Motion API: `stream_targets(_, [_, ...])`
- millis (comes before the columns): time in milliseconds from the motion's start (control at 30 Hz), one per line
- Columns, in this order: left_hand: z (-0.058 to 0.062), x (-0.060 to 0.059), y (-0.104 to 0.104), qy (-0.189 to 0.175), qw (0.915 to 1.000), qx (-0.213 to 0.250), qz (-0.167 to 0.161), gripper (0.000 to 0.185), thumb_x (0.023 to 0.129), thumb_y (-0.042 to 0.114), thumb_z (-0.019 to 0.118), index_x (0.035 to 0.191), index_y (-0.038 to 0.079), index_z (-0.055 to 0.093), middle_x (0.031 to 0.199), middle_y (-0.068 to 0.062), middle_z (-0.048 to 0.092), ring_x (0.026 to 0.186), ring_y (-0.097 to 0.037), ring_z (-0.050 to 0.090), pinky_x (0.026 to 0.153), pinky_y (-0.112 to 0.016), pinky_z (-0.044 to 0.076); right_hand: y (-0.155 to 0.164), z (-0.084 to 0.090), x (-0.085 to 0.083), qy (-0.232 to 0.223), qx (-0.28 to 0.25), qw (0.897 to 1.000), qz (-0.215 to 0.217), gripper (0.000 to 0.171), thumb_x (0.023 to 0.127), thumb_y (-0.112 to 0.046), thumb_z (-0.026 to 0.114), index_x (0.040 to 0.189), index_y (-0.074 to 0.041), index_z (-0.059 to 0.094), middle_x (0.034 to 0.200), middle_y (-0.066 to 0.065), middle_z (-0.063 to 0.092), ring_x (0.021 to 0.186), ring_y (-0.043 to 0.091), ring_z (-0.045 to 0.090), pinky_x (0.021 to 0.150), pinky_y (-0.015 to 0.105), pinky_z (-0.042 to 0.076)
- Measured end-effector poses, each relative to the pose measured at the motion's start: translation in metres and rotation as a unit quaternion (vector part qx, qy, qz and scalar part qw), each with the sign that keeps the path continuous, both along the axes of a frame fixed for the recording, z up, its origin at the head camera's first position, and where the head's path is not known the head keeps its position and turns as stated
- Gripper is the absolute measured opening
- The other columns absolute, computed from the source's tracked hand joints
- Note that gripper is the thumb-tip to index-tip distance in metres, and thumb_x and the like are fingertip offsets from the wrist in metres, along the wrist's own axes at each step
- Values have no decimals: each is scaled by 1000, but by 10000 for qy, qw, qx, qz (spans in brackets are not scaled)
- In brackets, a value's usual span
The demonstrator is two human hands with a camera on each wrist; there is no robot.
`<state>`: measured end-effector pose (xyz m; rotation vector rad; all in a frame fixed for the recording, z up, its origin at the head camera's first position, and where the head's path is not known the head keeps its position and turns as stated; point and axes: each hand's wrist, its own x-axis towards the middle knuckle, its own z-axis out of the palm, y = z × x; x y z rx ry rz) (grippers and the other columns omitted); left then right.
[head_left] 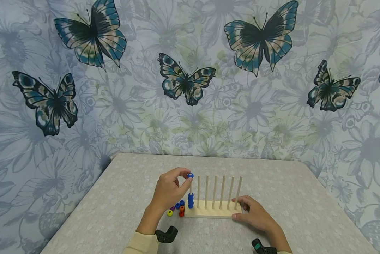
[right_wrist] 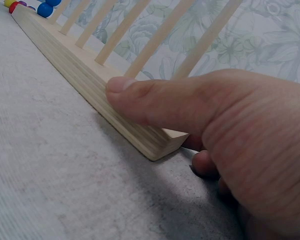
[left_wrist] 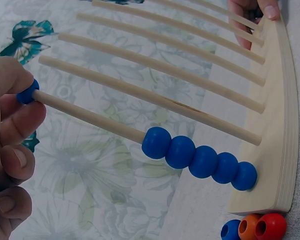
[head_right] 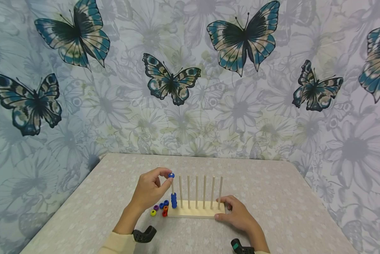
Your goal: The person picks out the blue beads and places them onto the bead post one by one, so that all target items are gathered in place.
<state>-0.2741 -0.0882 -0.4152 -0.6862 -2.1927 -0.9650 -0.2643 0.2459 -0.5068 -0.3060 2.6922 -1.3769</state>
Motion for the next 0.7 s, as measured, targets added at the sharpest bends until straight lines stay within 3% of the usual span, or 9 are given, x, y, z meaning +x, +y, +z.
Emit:
stream_targets(367, [-1, 0, -2, -56, 9999, -74, 82, 15, 89, 23, 74, 104, 22, 73, 79, 15, 63, 52, 2, 40, 47, -18, 39, 1, 0, 0, 7, -6, 10000, 22, 54, 75, -35, 87, 124, -24, 67, 100, 3, 55, 91, 20, 42, 75, 28, 37])
stream_targets(700, [-3, -5, -5, 150, 9997, -83, 197, 14, 90, 23, 74, 103, 21, 72, 77, 14, 62, 52, 3, 40, 49, -17, 40, 2, -1, 0, 7, -133, 9999, 76, 54, 75, -34, 87, 125, -23, 67, 97, 4, 52, 90, 19, 41, 73, 27, 37])
